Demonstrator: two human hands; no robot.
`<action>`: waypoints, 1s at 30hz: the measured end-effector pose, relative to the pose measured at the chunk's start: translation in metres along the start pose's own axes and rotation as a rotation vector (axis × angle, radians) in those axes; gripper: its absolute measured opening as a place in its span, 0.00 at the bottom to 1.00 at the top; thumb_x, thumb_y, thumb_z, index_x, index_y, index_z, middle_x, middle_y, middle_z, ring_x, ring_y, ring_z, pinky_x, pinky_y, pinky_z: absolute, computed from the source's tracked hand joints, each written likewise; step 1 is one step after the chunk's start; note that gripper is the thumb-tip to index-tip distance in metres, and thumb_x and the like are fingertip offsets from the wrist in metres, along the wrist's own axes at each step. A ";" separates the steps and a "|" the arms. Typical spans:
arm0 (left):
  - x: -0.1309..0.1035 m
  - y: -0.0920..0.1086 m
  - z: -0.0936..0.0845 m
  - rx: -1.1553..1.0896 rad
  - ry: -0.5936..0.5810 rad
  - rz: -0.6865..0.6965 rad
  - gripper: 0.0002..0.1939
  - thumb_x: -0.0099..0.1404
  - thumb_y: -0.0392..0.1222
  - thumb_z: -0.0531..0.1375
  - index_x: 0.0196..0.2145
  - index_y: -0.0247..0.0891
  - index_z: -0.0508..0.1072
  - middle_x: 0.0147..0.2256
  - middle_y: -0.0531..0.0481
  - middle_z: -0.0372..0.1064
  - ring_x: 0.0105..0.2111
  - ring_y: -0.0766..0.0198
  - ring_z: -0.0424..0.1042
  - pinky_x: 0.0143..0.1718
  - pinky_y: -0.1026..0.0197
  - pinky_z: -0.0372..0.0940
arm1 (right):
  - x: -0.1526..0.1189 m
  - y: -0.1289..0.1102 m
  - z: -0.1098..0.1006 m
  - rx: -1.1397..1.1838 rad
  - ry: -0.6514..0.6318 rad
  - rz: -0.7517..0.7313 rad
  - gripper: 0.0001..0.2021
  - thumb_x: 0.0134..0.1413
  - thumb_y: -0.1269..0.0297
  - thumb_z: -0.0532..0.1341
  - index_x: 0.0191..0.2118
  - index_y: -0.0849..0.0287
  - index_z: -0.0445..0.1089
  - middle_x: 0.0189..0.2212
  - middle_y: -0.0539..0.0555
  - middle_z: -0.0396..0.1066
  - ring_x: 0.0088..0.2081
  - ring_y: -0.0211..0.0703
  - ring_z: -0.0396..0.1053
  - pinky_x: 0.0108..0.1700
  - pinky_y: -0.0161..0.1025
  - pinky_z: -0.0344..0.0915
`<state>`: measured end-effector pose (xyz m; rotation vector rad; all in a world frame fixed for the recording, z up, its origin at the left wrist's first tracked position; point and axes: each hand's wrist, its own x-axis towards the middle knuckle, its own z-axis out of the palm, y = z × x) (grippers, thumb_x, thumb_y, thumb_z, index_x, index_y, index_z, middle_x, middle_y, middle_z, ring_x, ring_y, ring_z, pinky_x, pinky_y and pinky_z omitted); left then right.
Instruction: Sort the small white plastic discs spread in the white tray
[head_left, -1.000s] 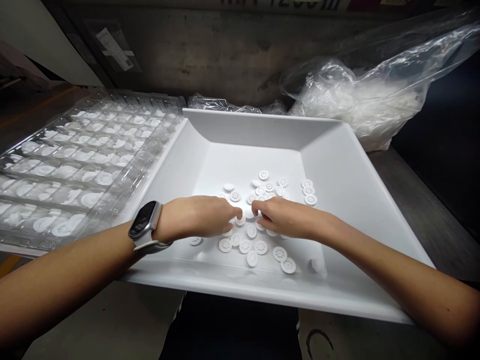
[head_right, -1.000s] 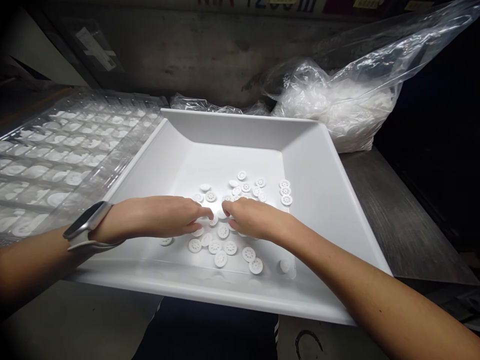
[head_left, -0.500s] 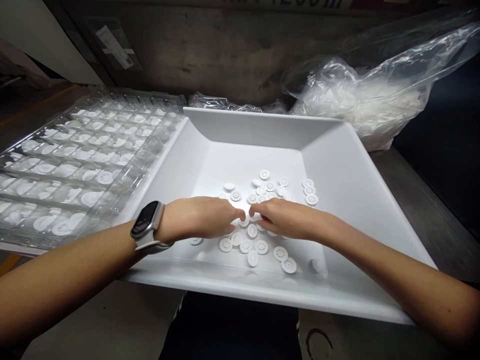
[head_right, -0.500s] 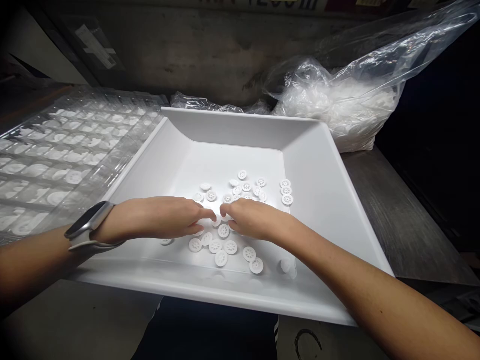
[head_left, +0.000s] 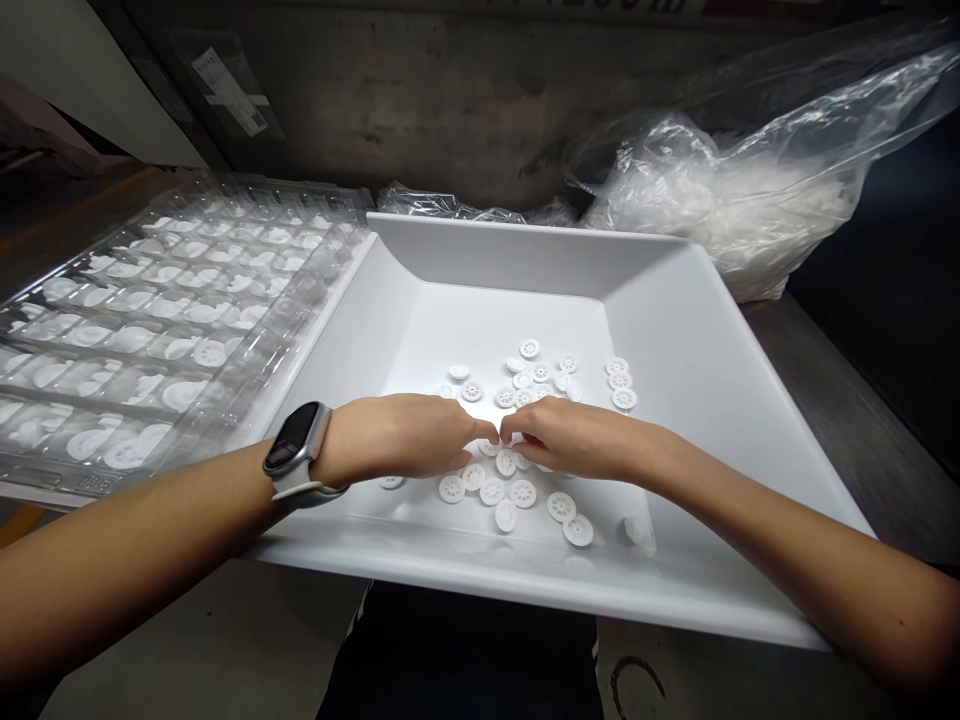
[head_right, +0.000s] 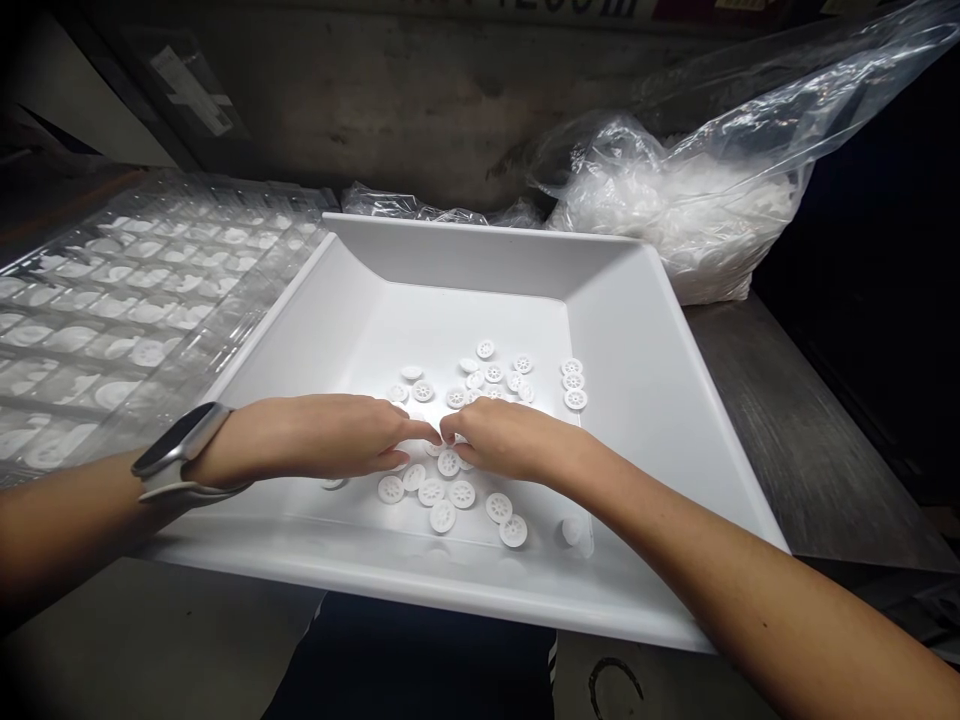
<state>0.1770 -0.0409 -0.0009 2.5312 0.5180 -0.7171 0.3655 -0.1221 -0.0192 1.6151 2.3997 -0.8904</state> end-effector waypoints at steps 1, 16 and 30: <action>0.000 0.000 0.001 -0.006 -0.003 0.002 0.21 0.65 0.46 0.49 0.56 0.56 0.62 0.34 0.49 0.73 0.29 0.60 0.71 0.27 0.61 0.59 | 0.000 0.000 0.000 -0.003 0.000 0.002 0.08 0.62 0.64 0.55 0.42 0.60 0.69 0.30 0.49 0.67 0.31 0.38 0.65 0.33 0.38 0.63; 0.000 -0.001 -0.004 -0.009 -0.034 -0.035 0.21 0.65 0.45 0.50 0.56 0.55 0.63 0.40 0.49 0.74 0.31 0.61 0.72 0.29 0.60 0.60 | -0.003 0.001 -0.003 -0.063 -0.002 0.073 0.09 0.64 0.62 0.54 0.39 0.61 0.68 0.28 0.48 0.64 0.26 0.35 0.62 0.29 0.35 0.61; 0.000 -0.008 -0.004 0.019 -0.010 -0.049 0.21 0.65 0.47 0.49 0.55 0.58 0.63 0.43 0.49 0.73 0.36 0.57 0.72 0.31 0.58 0.60 | -0.007 0.006 -0.005 -0.096 0.024 0.086 0.09 0.64 0.62 0.54 0.44 0.60 0.66 0.31 0.49 0.65 0.27 0.35 0.62 0.28 0.35 0.61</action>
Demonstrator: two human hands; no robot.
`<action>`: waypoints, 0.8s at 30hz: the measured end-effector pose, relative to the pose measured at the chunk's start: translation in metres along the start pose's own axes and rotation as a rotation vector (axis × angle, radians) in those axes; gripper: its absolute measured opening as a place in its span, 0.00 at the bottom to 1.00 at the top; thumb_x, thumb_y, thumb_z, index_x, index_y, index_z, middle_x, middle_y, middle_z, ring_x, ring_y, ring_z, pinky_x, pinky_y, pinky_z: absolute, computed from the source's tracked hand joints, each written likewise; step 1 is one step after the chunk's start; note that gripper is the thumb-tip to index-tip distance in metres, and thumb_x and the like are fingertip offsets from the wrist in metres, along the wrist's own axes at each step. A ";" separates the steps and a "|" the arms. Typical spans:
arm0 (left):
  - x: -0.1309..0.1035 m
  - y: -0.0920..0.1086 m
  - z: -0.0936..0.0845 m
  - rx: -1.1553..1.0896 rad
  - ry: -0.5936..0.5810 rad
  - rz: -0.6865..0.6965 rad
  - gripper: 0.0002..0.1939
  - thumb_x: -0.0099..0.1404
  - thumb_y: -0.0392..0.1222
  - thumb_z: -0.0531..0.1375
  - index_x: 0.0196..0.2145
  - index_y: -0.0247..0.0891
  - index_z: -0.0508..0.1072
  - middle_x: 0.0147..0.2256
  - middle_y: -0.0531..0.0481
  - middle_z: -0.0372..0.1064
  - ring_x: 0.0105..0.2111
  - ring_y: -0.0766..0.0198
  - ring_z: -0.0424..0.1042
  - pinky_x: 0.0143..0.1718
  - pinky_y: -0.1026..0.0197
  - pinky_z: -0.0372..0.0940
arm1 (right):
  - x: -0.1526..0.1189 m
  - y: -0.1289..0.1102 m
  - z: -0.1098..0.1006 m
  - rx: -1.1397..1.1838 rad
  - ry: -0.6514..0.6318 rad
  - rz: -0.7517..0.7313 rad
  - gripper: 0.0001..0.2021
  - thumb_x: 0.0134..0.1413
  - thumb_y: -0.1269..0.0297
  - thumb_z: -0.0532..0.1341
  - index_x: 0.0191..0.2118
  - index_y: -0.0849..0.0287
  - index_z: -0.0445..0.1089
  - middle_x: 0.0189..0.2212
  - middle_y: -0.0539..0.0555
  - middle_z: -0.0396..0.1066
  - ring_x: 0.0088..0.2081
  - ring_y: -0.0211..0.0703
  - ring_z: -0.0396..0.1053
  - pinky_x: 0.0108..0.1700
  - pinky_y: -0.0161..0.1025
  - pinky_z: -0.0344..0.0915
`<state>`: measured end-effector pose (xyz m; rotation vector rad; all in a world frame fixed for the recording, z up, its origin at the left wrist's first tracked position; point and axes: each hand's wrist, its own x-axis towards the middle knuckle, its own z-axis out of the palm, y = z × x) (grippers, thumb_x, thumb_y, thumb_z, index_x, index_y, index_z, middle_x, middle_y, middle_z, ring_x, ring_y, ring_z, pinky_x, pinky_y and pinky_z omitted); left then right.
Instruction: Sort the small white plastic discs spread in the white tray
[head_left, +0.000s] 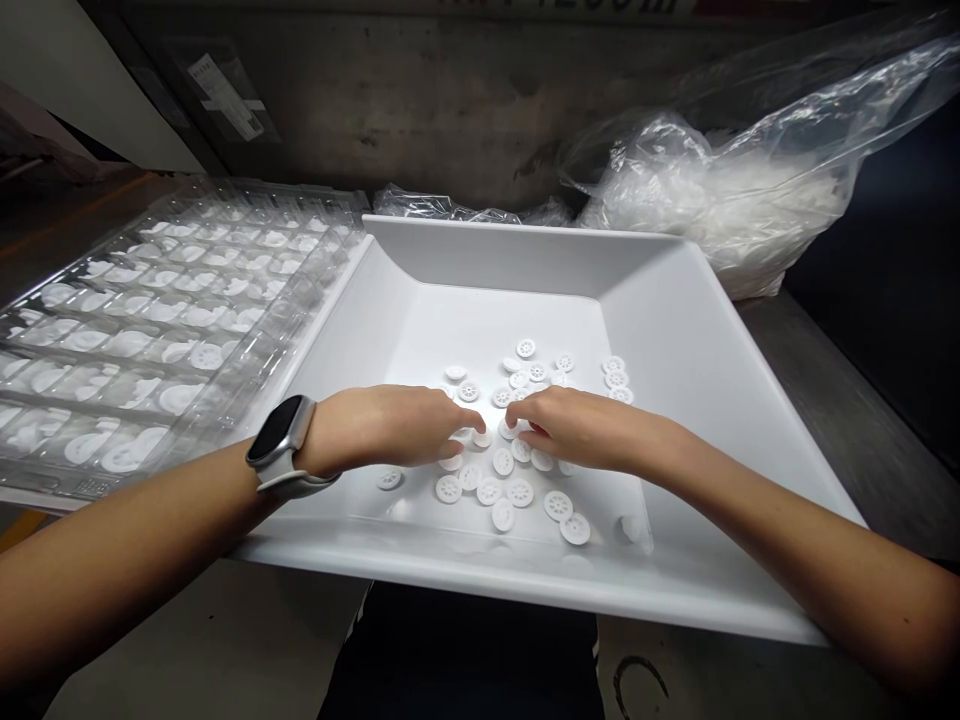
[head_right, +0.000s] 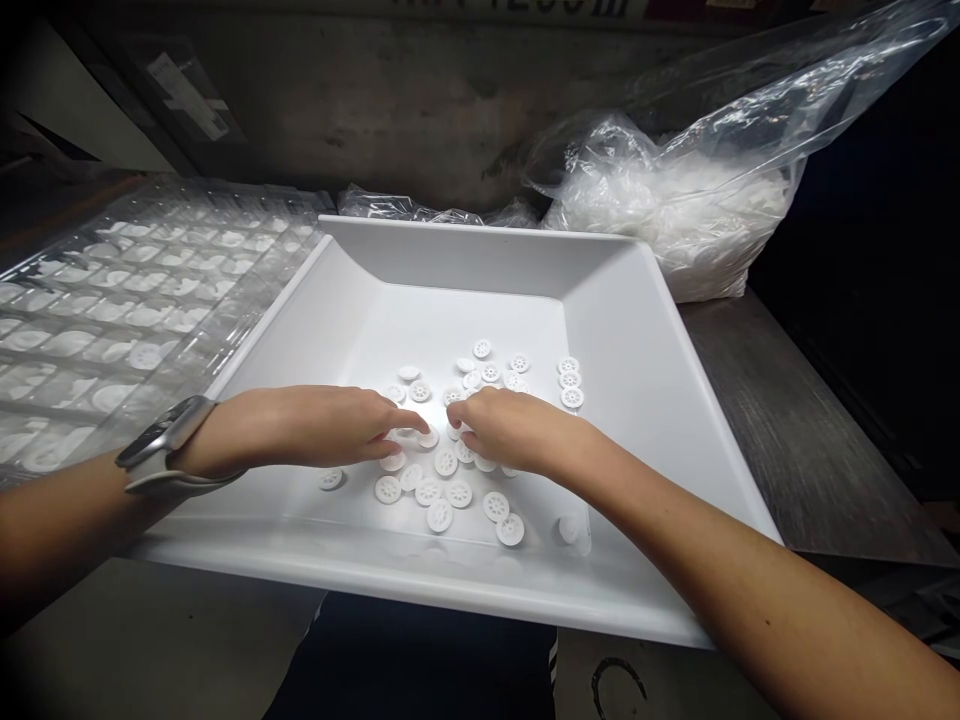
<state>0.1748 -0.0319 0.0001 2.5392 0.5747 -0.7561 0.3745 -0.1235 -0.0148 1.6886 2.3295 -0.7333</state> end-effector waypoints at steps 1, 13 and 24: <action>0.000 0.000 0.000 0.002 0.000 -0.004 0.21 0.65 0.47 0.49 0.55 0.58 0.63 0.43 0.49 0.73 0.36 0.56 0.72 0.31 0.58 0.60 | 0.000 0.001 0.000 -0.002 0.001 0.001 0.09 0.64 0.62 0.54 0.44 0.60 0.66 0.31 0.49 0.65 0.27 0.35 0.62 0.28 0.35 0.61; -0.002 0.001 -0.002 -0.007 -0.019 -0.015 0.19 0.66 0.46 0.50 0.54 0.53 0.65 0.42 0.50 0.72 0.34 0.60 0.72 0.33 0.56 0.64 | 0.003 0.004 0.003 -0.028 0.004 0.014 0.08 0.63 0.62 0.55 0.42 0.61 0.67 0.30 0.48 0.65 0.26 0.34 0.63 0.27 0.34 0.62; -0.005 0.001 -0.004 -0.009 -0.008 -0.010 0.17 0.67 0.46 0.50 0.52 0.50 0.67 0.42 0.50 0.72 0.37 0.59 0.72 0.36 0.52 0.66 | 0.005 0.005 0.005 -0.061 0.001 0.024 0.08 0.63 0.62 0.56 0.35 0.62 0.66 0.27 0.46 0.63 0.22 0.31 0.59 0.24 0.31 0.59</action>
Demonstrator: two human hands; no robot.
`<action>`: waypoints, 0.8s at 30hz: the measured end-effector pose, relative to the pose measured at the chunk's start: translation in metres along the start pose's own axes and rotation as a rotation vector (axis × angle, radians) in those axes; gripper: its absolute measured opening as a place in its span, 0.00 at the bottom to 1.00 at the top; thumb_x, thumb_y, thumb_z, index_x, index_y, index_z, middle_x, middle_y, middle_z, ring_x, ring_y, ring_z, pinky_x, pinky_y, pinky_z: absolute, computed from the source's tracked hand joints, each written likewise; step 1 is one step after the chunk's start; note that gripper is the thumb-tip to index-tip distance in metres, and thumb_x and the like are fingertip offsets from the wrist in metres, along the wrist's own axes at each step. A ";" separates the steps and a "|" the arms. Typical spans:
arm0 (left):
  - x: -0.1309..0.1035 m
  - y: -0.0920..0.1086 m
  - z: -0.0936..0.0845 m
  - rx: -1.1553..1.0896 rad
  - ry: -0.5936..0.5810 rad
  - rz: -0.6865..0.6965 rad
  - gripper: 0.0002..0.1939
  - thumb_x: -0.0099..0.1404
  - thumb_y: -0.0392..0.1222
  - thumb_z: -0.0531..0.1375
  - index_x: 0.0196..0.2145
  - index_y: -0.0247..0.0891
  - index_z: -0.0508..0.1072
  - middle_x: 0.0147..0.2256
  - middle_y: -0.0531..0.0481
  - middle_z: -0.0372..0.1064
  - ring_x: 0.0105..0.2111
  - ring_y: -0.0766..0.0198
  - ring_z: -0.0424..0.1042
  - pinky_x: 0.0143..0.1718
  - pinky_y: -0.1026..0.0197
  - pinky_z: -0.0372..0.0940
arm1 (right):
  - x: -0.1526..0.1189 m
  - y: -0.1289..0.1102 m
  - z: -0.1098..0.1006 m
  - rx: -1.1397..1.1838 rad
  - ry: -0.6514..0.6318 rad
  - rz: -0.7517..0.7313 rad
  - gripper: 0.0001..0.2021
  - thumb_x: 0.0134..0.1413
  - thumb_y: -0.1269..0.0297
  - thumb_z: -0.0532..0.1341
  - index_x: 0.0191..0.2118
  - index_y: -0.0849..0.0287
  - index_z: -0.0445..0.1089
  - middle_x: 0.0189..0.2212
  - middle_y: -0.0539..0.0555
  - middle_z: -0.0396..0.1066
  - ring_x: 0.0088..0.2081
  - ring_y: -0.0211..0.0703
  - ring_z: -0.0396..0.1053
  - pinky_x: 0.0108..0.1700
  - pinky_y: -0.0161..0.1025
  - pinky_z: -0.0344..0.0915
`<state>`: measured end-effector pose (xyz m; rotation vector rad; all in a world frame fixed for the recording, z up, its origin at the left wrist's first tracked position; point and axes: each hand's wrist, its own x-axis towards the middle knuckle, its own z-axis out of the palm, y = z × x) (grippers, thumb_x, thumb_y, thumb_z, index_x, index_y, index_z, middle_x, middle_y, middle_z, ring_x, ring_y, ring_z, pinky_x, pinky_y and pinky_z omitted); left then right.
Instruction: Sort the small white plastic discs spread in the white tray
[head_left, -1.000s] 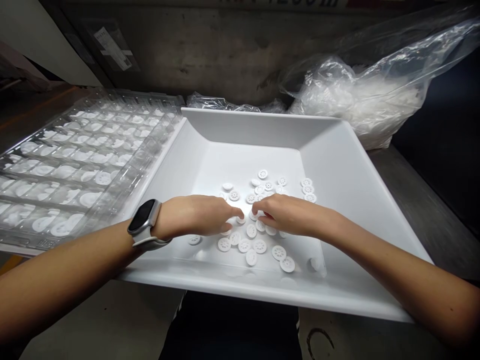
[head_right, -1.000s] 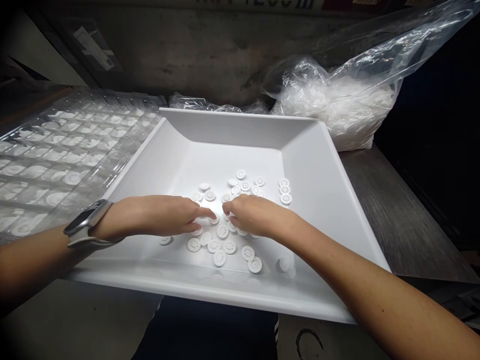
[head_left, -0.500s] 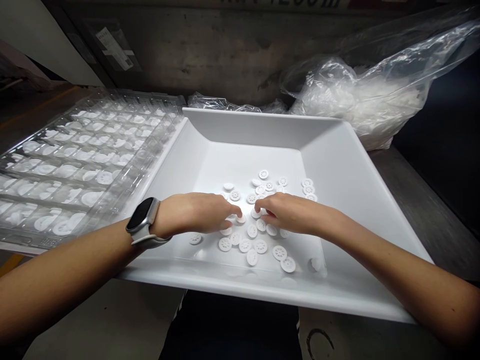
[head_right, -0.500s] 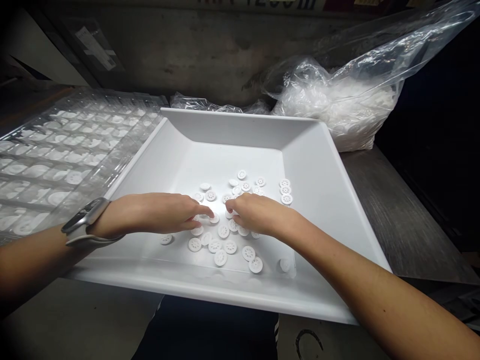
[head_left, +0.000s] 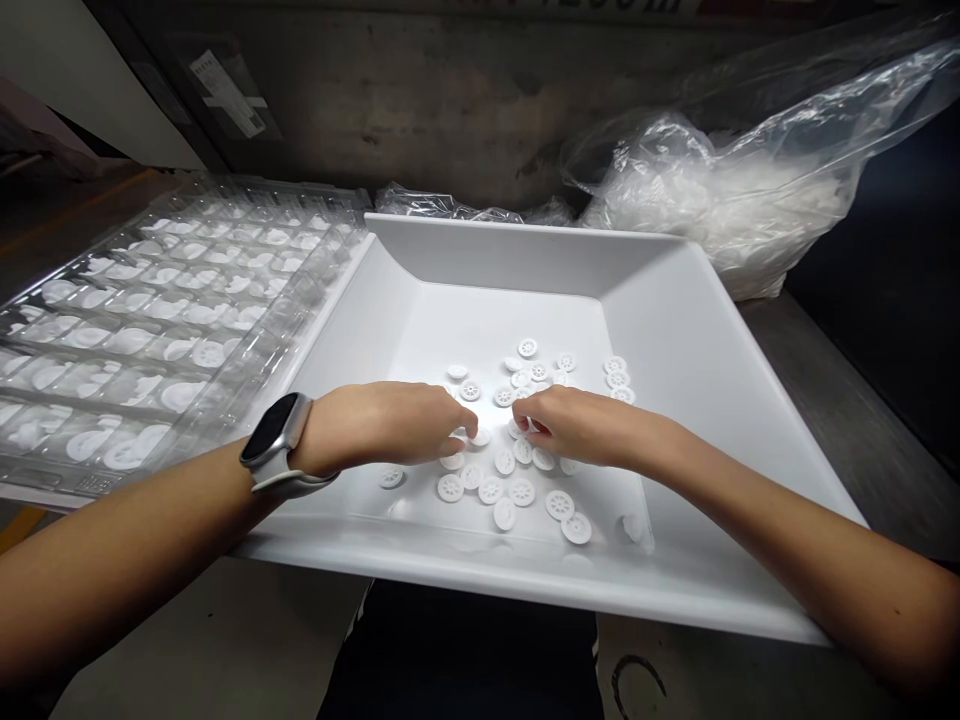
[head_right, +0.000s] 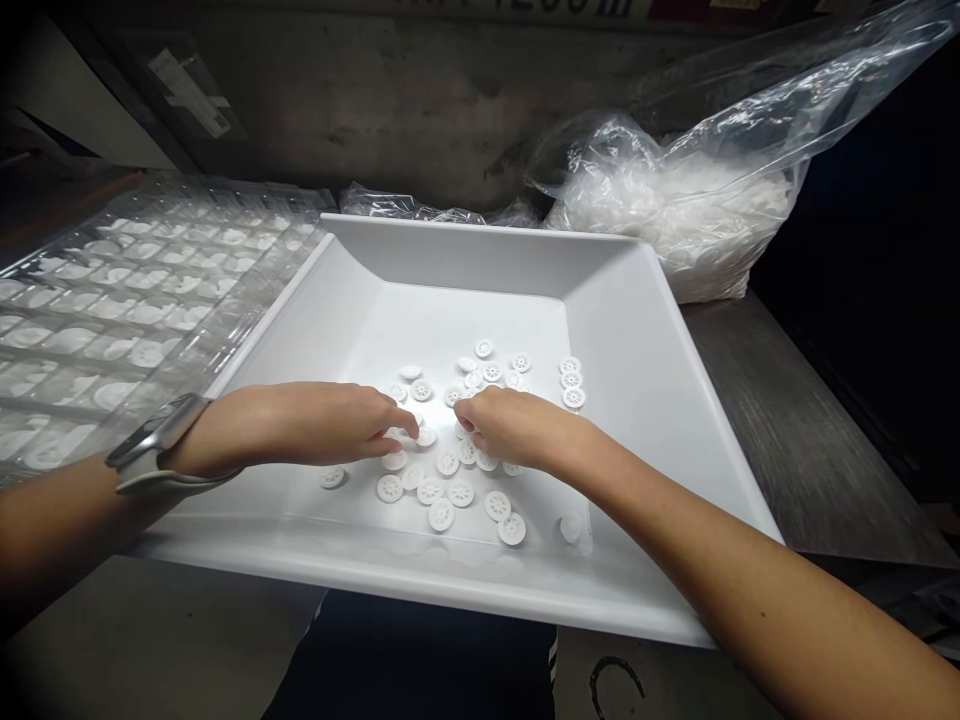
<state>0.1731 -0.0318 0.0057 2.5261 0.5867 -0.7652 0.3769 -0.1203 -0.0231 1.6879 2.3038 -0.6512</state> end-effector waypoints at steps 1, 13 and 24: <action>0.000 0.000 0.001 0.001 -0.001 0.001 0.17 0.67 0.46 0.50 0.52 0.50 0.68 0.41 0.50 0.72 0.36 0.59 0.72 0.36 0.52 0.66 | 0.000 0.000 0.000 0.000 0.002 0.001 0.08 0.63 0.62 0.56 0.35 0.62 0.66 0.27 0.46 0.63 0.23 0.31 0.59 0.24 0.31 0.59; 0.001 0.004 0.001 0.006 -0.023 0.015 0.17 0.66 0.46 0.50 0.52 0.50 0.67 0.38 0.50 0.72 0.33 0.61 0.71 0.32 0.55 0.64 | 0.002 0.003 0.002 0.031 0.009 0.016 0.09 0.63 0.60 0.56 0.39 0.61 0.67 0.30 0.48 0.65 0.25 0.33 0.62 0.27 0.33 0.62; 0.001 0.003 0.002 0.019 0.003 0.010 0.19 0.65 0.47 0.49 0.53 0.57 0.64 0.42 0.50 0.73 0.35 0.58 0.72 0.30 0.58 0.61 | 0.003 -0.001 0.001 0.040 0.029 -0.011 0.08 0.63 0.61 0.55 0.40 0.61 0.67 0.29 0.48 0.65 0.25 0.33 0.62 0.27 0.33 0.62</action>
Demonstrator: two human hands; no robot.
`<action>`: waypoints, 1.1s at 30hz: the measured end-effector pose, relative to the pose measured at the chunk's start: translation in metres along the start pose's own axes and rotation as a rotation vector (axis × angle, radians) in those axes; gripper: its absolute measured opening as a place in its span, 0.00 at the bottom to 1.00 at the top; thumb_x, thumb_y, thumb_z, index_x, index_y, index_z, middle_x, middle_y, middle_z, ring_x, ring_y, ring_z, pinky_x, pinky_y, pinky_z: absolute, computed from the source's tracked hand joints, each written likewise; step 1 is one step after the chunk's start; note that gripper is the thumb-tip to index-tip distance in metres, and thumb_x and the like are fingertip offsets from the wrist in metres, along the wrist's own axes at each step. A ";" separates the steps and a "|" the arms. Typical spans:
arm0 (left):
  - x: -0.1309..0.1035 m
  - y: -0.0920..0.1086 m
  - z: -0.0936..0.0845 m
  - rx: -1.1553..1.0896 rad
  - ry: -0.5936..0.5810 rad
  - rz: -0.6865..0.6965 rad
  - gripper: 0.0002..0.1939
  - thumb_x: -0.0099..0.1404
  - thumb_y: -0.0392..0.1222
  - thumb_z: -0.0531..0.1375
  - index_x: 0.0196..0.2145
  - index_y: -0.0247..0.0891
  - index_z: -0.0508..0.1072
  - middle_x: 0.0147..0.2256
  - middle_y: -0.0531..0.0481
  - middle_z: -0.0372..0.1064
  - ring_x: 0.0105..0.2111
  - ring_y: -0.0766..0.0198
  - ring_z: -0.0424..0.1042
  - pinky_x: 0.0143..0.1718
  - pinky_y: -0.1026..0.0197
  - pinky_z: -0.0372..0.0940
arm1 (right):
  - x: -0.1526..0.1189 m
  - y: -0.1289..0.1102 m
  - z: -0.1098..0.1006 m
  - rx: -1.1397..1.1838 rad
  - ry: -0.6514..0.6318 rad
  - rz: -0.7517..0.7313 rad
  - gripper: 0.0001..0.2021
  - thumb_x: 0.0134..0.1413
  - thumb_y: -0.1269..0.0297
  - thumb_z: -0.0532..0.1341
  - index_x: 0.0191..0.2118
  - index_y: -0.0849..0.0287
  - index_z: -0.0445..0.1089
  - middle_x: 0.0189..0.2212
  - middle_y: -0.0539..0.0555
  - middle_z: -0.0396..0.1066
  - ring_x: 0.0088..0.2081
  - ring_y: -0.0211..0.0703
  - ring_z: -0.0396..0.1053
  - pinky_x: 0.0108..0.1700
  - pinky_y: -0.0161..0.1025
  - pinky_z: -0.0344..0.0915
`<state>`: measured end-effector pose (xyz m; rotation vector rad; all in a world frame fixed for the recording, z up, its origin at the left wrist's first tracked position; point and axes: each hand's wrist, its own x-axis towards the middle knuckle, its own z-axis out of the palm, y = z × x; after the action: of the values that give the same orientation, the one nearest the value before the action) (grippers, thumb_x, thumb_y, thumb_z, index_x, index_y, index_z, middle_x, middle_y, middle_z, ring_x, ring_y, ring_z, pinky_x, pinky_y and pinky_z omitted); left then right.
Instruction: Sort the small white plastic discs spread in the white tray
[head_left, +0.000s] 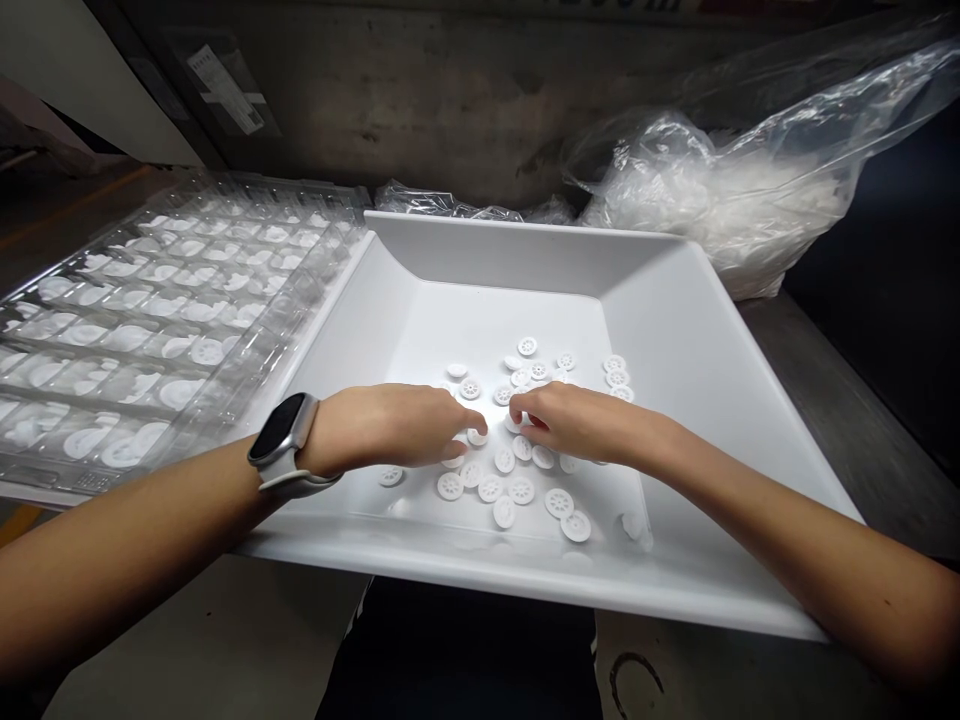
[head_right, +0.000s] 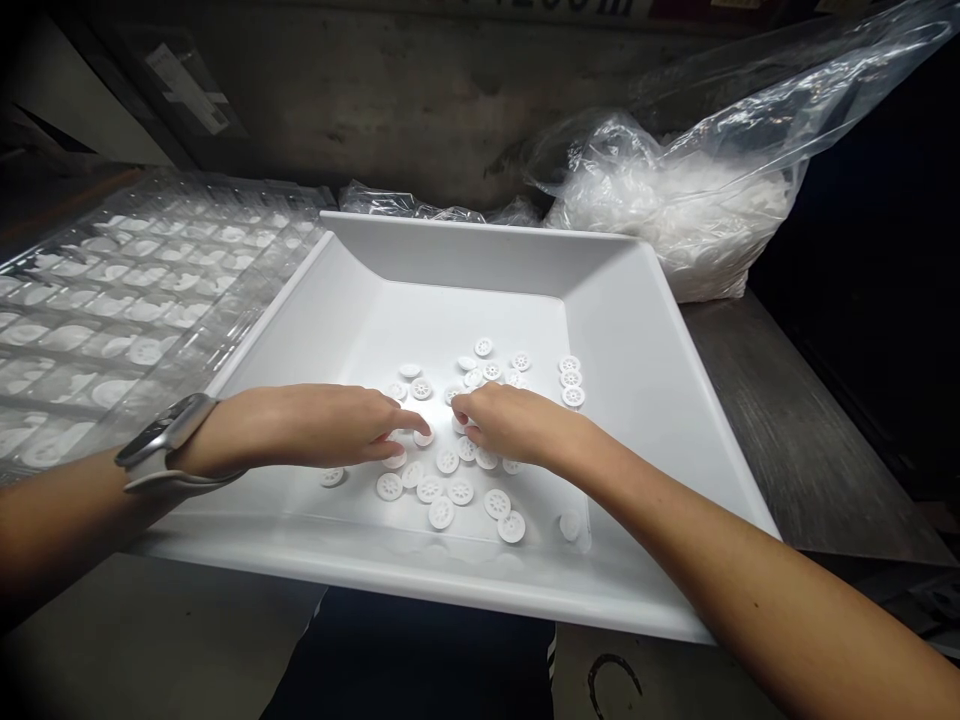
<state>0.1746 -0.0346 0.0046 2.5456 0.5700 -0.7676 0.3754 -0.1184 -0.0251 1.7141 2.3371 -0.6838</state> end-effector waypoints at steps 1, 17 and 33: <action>0.000 0.000 0.001 0.000 0.000 0.002 0.19 0.65 0.48 0.49 0.54 0.58 0.63 0.42 0.51 0.73 0.35 0.58 0.72 0.31 0.58 0.61 | 0.000 0.000 0.000 0.001 -0.001 -0.004 0.08 0.63 0.61 0.55 0.40 0.61 0.67 0.29 0.48 0.65 0.25 0.33 0.62 0.27 0.33 0.62; 0.003 -0.003 0.002 -0.002 -0.012 0.008 0.22 0.65 0.48 0.49 0.56 0.60 0.61 0.45 0.50 0.72 0.39 0.55 0.72 0.33 0.58 0.61 | -0.002 -0.001 -0.001 0.005 0.003 -0.019 0.08 0.63 0.62 0.56 0.40 0.61 0.67 0.29 0.48 0.65 0.26 0.34 0.62 0.27 0.33 0.61; 0.004 -0.003 0.002 -0.015 -0.003 0.007 0.20 0.65 0.48 0.49 0.54 0.60 0.63 0.40 0.50 0.75 0.32 0.59 0.72 0.28 0.60 0.57 | -0.003 -0.003 -0.001 0.018 -0.003 -0.028 0.08 0.63 0.62 0.55 0.42 0.61 0.67 0.30 0.49 0.65 0.28 0.36 0.63 0.29 0.35 0.62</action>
<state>0.1747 -0.0320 -0.0002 2.5309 0.5632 -0.7614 0.3741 -0.1211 -0.0220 1.6896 2.3646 -0.7138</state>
